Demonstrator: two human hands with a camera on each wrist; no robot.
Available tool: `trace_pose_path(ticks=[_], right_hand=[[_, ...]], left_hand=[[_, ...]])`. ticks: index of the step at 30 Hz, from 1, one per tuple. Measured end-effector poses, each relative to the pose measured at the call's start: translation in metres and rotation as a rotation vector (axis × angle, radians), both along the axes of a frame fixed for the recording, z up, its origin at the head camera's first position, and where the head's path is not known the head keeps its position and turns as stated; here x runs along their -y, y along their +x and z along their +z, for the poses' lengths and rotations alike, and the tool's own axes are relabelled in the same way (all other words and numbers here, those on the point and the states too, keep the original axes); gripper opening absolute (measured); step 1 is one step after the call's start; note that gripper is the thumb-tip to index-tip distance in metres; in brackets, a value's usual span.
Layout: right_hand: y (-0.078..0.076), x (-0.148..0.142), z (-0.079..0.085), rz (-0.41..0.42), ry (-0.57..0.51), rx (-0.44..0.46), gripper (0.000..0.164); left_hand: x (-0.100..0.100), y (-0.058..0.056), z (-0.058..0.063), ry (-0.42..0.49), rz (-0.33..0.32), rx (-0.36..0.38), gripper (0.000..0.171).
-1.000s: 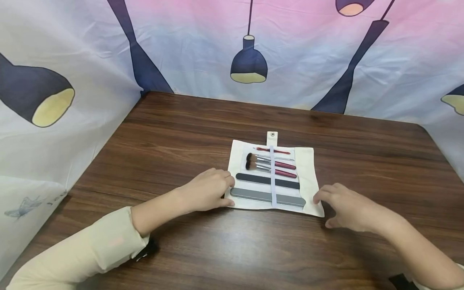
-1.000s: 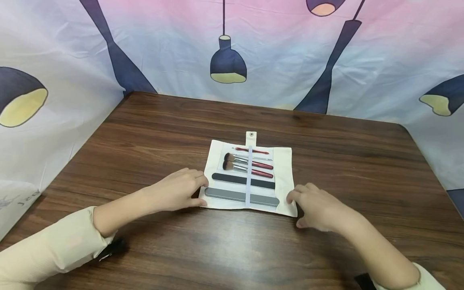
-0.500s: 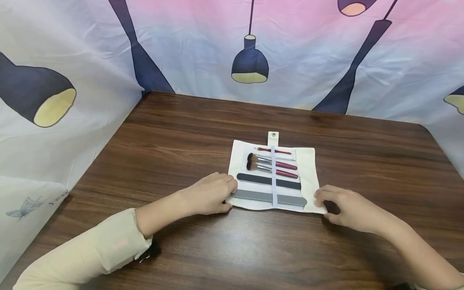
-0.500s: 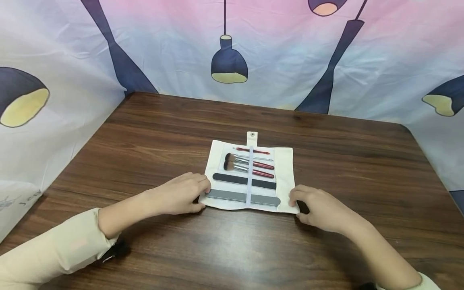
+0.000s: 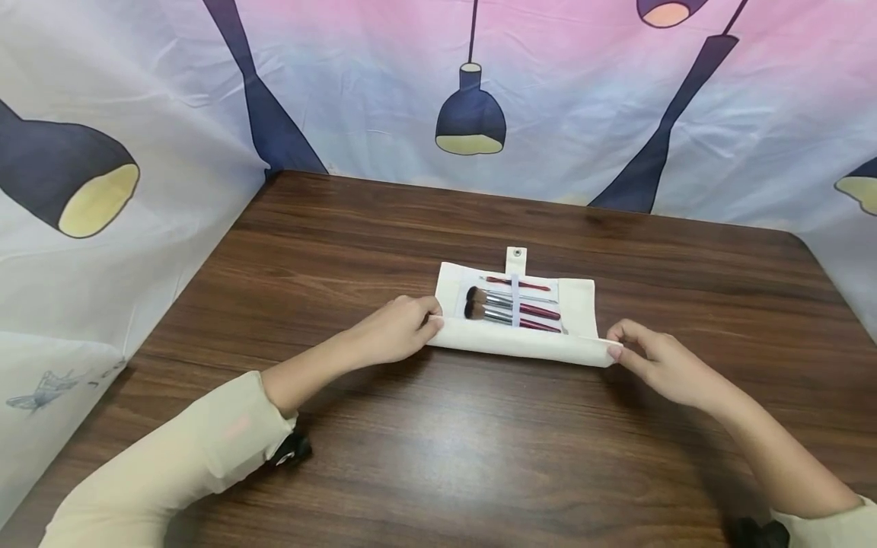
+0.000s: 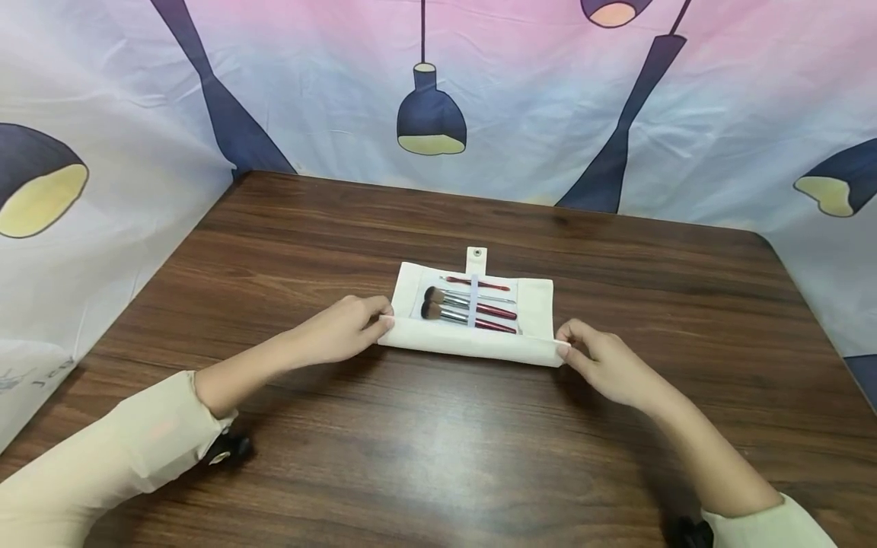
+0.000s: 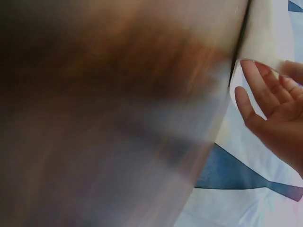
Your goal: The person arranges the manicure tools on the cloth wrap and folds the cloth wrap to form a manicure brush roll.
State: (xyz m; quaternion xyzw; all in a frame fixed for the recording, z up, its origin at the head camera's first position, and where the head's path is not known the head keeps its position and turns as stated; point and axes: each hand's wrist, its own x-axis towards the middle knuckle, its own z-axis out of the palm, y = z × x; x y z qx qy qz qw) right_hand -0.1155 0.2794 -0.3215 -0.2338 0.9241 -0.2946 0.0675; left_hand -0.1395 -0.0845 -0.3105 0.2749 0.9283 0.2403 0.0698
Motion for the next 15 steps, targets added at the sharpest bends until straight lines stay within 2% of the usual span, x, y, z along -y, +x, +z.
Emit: trace_pose_path(ticks=[3, 7, 10, 15], right_hand=[[-0.009, 0.002, 0.001, -0.049, -0.045, 0.101, 0.013], [-0.023, 0.004, 0.002, -0.092, -0.091, 0.203, 0.021], [-0.032, 0.006, 0.001, -0.127, -0.061, 0.247, 0.022], [-0.044, 0.011, -0.002, -0.155, 0.0, 0.277, 0.022]], left_hand=[[-0.006, -0.005, 0.001, -0.021, 0.061, -0.007, 0.016], [-0.014, -0.014, -0.001, -0.048, 0.112, -0.052, 0.018], [-0.017, -0.022, -0.003, -0.057, 0.132, -0.072, 0.019], [-0.019, -0.031, -0.008, -0.077, 0.165, -0.043, 0.02]])
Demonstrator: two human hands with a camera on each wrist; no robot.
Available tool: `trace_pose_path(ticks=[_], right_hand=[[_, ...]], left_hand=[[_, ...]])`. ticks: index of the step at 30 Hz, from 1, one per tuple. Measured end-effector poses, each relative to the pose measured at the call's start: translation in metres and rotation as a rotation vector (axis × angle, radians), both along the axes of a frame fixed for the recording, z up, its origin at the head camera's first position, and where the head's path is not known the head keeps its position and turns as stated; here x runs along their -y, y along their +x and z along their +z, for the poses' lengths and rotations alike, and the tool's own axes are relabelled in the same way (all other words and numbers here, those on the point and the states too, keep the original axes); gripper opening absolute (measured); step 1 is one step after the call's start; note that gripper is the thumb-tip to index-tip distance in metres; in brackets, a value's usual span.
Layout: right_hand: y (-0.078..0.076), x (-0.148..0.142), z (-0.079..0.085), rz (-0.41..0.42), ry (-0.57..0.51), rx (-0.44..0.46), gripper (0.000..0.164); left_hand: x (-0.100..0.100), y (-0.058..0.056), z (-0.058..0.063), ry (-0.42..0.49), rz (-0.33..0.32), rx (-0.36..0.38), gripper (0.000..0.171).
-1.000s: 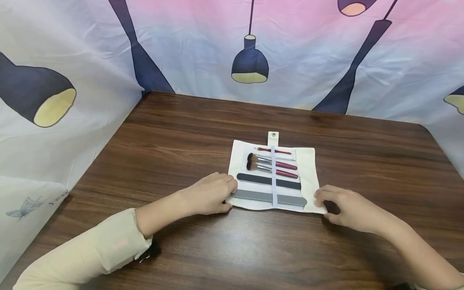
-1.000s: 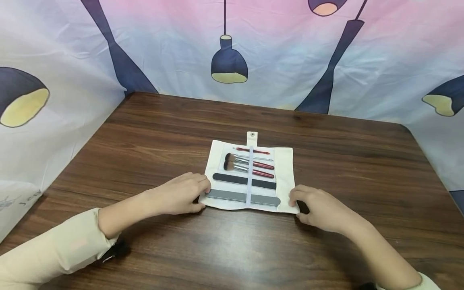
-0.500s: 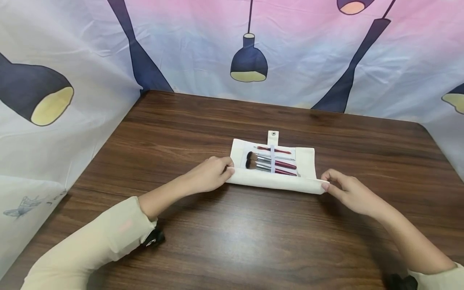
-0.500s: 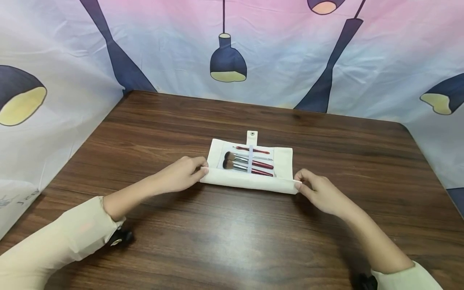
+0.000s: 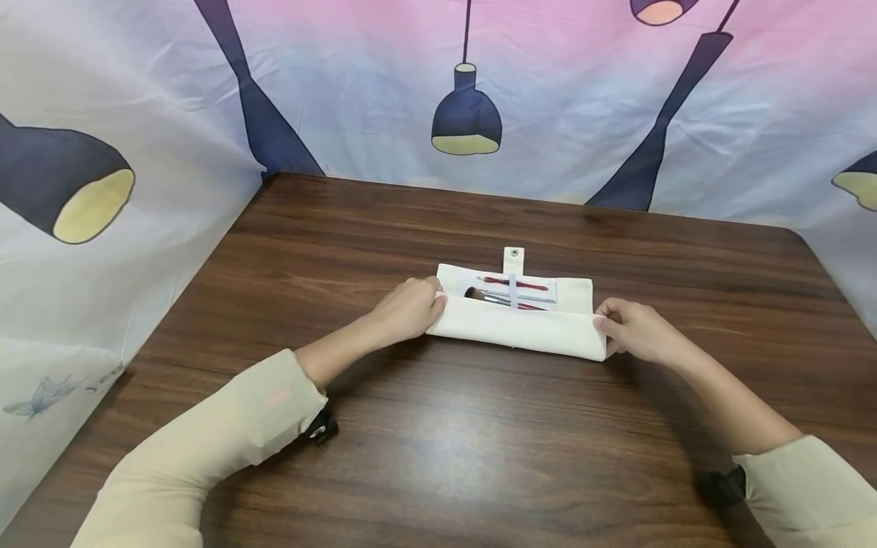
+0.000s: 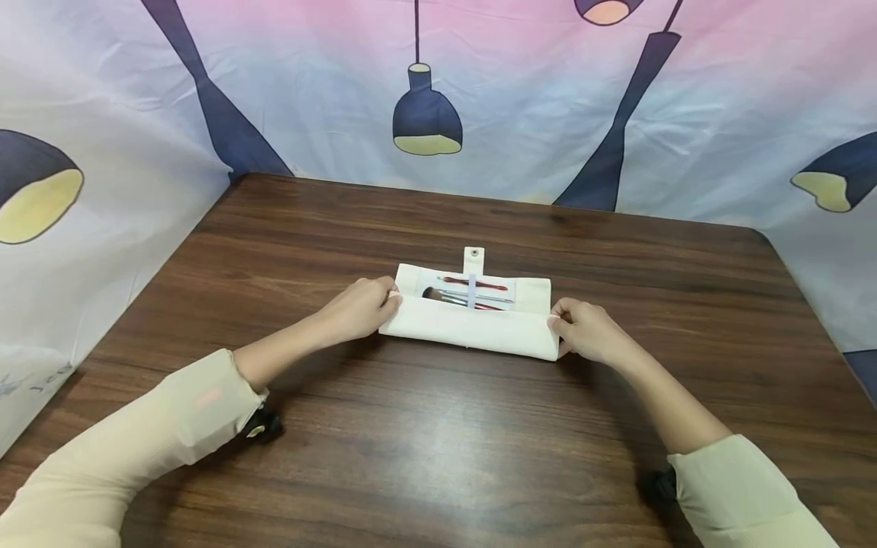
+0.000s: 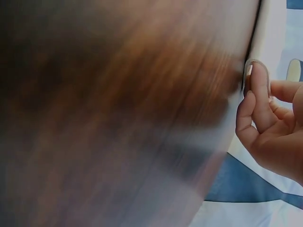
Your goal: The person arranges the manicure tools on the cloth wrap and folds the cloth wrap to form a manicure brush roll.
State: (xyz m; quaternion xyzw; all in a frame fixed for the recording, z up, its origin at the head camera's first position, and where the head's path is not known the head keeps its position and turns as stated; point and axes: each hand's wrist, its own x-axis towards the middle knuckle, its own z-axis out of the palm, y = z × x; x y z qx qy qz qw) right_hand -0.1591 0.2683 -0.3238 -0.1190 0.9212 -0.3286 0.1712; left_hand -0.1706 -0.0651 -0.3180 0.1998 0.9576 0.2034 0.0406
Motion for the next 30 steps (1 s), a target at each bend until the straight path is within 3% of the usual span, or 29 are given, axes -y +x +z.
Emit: trace_pose_path(ticks=[12, 17, 19, 21, 26, 28, 30], right_hand=[[-0.008, 0.008, -0.002, -0.014, 0.066, -0.006, 0.021], [-0.005, 0.011, -0.003, -0.018, 0.118, -0.076, 0.016], [0.0, 0.013, -0.004, -0.022, 0.158, -0.176, 0.015], [0.006, 0.017, -0.006, -0.005, 0.194, -0.338, 0.019], [0.024, 0.021, -0.008, 0.206, 0.325, -0.854, 0.037], [0.028, 0.021, -0.009, 0.297, 0.378, -0.969, 0.045], [0.032, 0.021, -0.011, 0.357, 0.408, -1.002, 0.049]], left_hand=[[-0.005, -0.005, -0.009, -0.121, 0.046, -0.003, 0.021], [-0.006, -0.006, -0.009, -0.141, 0.044, -0.002, 0.026], [-0.006, -0.006, -0.008, -0.142, 0.041, 0.004, 0.029], [-0.005, -0.006, -0.008, -0.138, 0.035, 0.009, 0.031], [-0.005, -0.006, -0.007, -0.135, 0.025, 0.005, 0.03], [-0.005, -0.007, -0.007, -0.135, 0.024, -0.005, 0.029], [-0.006, -0.007, -0.006, -0.135, 0.025, -0.013, 0.028]])
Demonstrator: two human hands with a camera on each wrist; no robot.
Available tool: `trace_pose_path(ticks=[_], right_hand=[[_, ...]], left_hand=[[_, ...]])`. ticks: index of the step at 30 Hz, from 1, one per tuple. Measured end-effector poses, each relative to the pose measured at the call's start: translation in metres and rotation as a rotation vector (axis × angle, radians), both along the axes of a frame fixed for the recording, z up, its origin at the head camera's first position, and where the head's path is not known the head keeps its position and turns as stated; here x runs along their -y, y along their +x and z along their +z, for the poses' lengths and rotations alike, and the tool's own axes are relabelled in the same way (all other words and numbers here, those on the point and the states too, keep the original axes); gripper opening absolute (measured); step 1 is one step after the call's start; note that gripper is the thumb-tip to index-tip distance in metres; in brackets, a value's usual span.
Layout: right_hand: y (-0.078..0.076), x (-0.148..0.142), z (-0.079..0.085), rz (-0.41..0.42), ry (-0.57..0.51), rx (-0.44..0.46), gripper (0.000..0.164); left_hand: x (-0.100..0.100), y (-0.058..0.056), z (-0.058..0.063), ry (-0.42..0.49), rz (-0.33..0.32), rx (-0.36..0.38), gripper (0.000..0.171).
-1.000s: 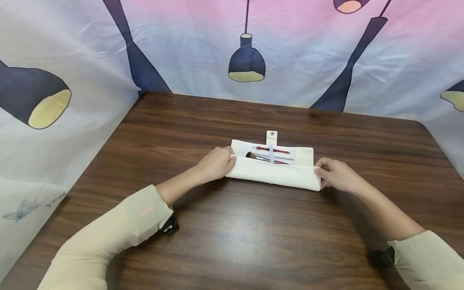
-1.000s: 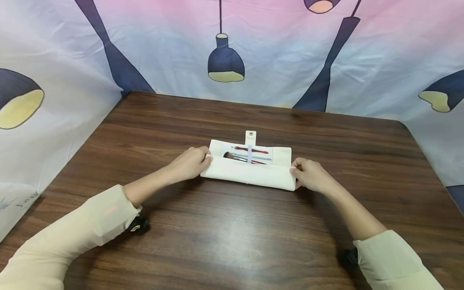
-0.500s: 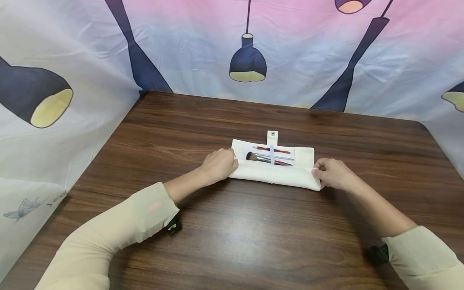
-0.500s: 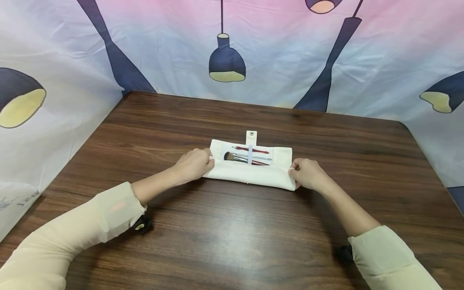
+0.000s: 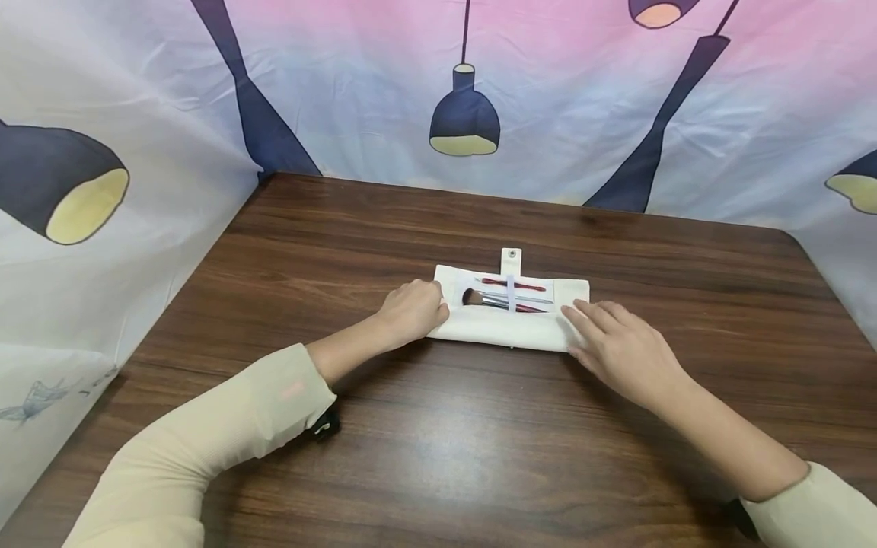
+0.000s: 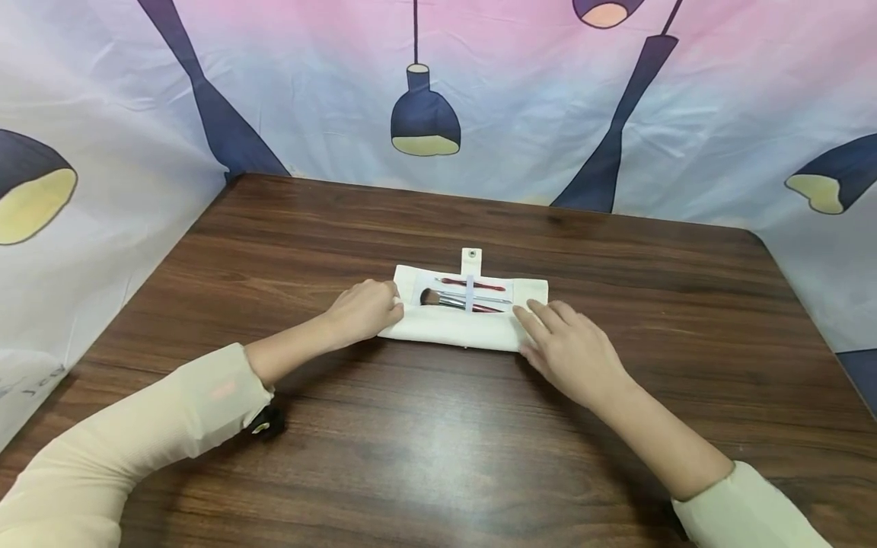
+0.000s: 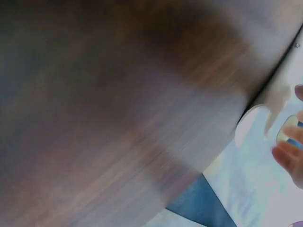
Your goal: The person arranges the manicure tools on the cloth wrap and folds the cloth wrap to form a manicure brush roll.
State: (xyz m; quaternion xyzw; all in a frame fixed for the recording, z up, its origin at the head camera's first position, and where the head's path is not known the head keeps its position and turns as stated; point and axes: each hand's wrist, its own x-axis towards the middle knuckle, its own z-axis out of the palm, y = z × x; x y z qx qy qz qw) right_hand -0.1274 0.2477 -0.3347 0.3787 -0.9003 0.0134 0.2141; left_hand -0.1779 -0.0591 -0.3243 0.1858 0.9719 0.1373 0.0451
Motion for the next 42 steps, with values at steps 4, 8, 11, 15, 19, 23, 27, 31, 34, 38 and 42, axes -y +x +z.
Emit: trace_pose_path(ticks=[4, 8, 11, 15, 19, 23, 27, 31, 34, 38, 42], right_hand=[[0.005, 0.001, -0.004, 0.02, 0.052, 0.08, 0.06], [0.006, 0.001, -0.006, 0.016, 0.07, 0.122, 0.062], [0.005, 0.0, -0.008, 0.031, 0.057, 0.134, 0.06], [0.003, 0.001, -0.01, 0.065, 0.053, 0.12, 0.054], [0.001, 0.003, -0.011, 0.072, 0.054, 0.111, 0.051], [-0.002, 0.004, -0.011, 0.074, 0.034, 0.119, 0.051], [-0.005, 0.006, -0.012, 0.068, 0.001, 0.13, 0.048], [-0.005, 0.006, -0.007, 0.036, -0.024, 0.193, 0.048], [-0.004, 0.006, -0.002, -0.01, -0.033, 0.289, 0.05], [0.0, 0.004, 0.007, -0.054, -0.048, 0.465, 0.05], [0.002, 0.0, 0.017, -0.078, -0.124, 0.628, 0.042]], left_hand=[[0.0, 0.001, 0.002, -0.003, -0.002, -0.001, 0.023], [0.002, 0.005, 0.004, -0.016, -0.071, -0.13, 0.009], [0.002, 0.01, 0.007, -0.038, -0.219, -0.305, 0.024], [0.0, 0.022, 0.01, -0.102, -0.453, -0.402, 0.032], [-0.002, 0.032, 0.006, -0.174, -0.54, -0.362, 0.039], [-0.003, 0.033, -0.001, -0.165, -0.53, -0.374, 0.03], [-0.005, 0.029, -0.003, -0.115, -0.507, -0.377, 0.024], [-0.004, 0.025, 0.001, -0.093, -0.479, -0.261, 0.029], [-0.001, 0.021, 0.007, -0.041, -0.451, -0.12, 0.033], [0.005, 0.016, 0.014, 0.074, -0.411, 0.055, 0.03], [0.01, 0.011, 0.02, 0.172, -0.401, 0.17, 0.023]])
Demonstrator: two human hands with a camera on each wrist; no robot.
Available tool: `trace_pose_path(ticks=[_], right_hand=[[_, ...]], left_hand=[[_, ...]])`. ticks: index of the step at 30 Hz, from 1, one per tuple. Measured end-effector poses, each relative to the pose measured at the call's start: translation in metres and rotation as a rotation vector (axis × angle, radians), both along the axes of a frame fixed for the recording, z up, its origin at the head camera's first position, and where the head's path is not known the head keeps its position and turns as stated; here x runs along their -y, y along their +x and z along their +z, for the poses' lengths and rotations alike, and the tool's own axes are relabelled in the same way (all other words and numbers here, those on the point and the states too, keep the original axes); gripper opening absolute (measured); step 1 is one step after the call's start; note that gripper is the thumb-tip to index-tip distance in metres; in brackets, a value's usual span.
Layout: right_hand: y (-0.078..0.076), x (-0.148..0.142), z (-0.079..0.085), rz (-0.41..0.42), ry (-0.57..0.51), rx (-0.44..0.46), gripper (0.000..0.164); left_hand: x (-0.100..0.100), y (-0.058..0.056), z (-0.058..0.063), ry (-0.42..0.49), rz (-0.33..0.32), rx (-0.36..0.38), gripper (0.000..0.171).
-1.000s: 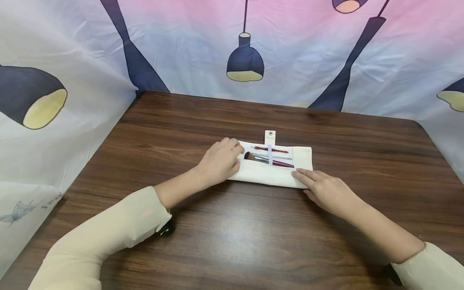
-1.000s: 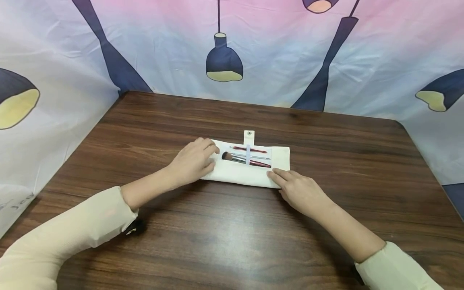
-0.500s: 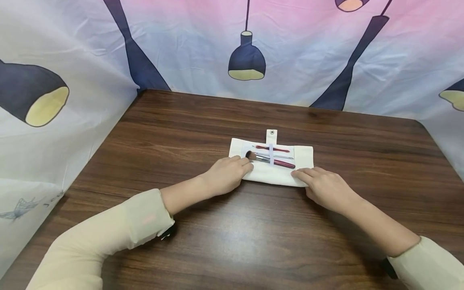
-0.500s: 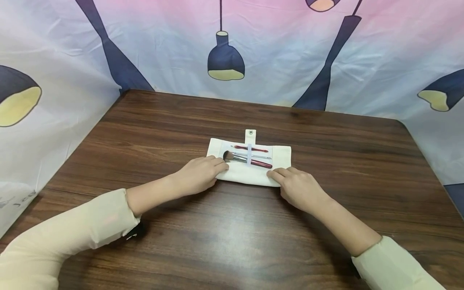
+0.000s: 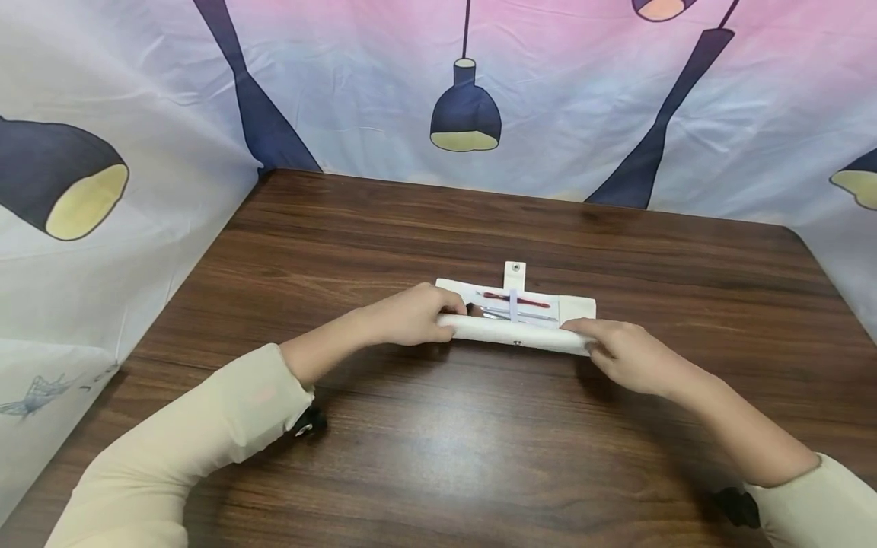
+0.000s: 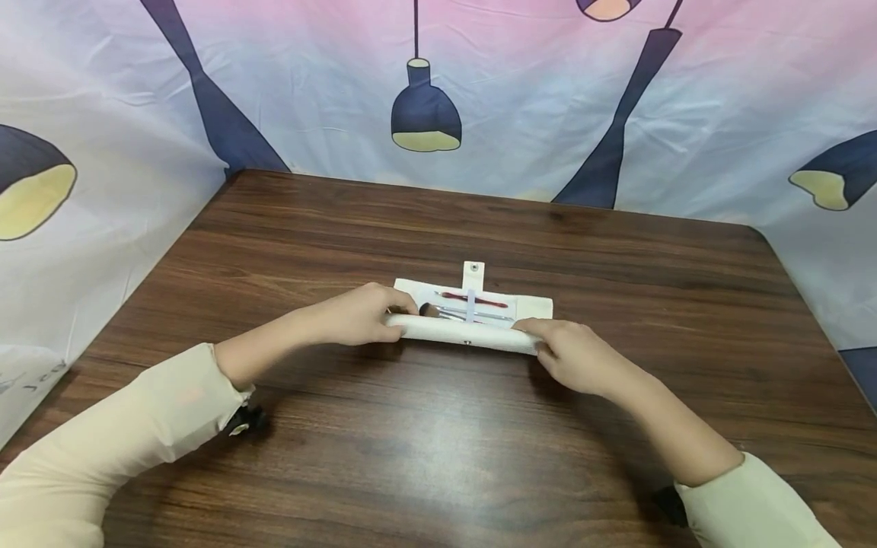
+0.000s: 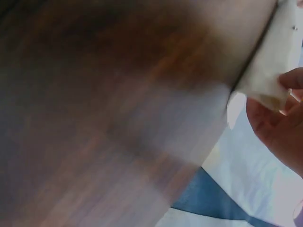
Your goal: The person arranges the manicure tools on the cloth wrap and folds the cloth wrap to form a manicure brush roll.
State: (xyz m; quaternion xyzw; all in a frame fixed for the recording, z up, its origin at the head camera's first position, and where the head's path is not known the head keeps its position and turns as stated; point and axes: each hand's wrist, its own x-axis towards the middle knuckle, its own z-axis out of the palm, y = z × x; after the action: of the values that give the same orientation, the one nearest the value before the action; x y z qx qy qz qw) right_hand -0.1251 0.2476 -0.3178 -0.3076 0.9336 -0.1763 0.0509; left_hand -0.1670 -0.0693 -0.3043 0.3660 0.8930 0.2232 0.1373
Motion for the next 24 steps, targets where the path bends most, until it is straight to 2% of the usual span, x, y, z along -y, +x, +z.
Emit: trace_pose_path(ticks=[4, 6, 10, 12, 14, 16, 21, 24], right_hand=[[-0.001, -0.008, 0.006, -0.043, -0.093, 0.135, 0.035], [-0.002, -0.012, 0.007, -0.059, -0.14, 0.212, 0.032], [-0.006, -0.018, 0.003, -0.055, -0.227, 0.363, 0.029], [-0.009, -0.019, 0.001, -0.052, -0.249, 0.424, 0.029], [-0.012, -0.019, -0.001, -0.057, -0.253, 0.461, 0.029], [-0.013, -0.018, -0.003, -0.078, -0.236, 0.459, 0.027], [-0.017, -0.019, -0.005, -0.154, -0.163, 0.403, 0.022], [-0.017, -0.02, -0.006, -0.169, -0.144, 0.381, 0.023]], left_hand=[[0.005, -0.004, 0.004, 0.057, -0.009, 0.123, 0.02], [0.007, -0.006, 0.005, 0.081, -0.012, 0.217, 0.02], [0.01, -0.012, -0.001, 0.083, -0.005, 0.401, 0.024], [0.012, -0.015, -0.005, 0.074, 0.004, 0.462, 0.025], [0.012, -0.016, -0.009, 0.074, 0.015, 0.48, 0.025], [0.012, -0.017, -0.012, 0.072, 0.016, 0.458, 0.024], [0.008, -0.015, -0.012, 0.033, 0.004, 0.336, 0.024], [0.005, -0.012, -0.012, 0.008, 0.005, 0.243, 0.023]])
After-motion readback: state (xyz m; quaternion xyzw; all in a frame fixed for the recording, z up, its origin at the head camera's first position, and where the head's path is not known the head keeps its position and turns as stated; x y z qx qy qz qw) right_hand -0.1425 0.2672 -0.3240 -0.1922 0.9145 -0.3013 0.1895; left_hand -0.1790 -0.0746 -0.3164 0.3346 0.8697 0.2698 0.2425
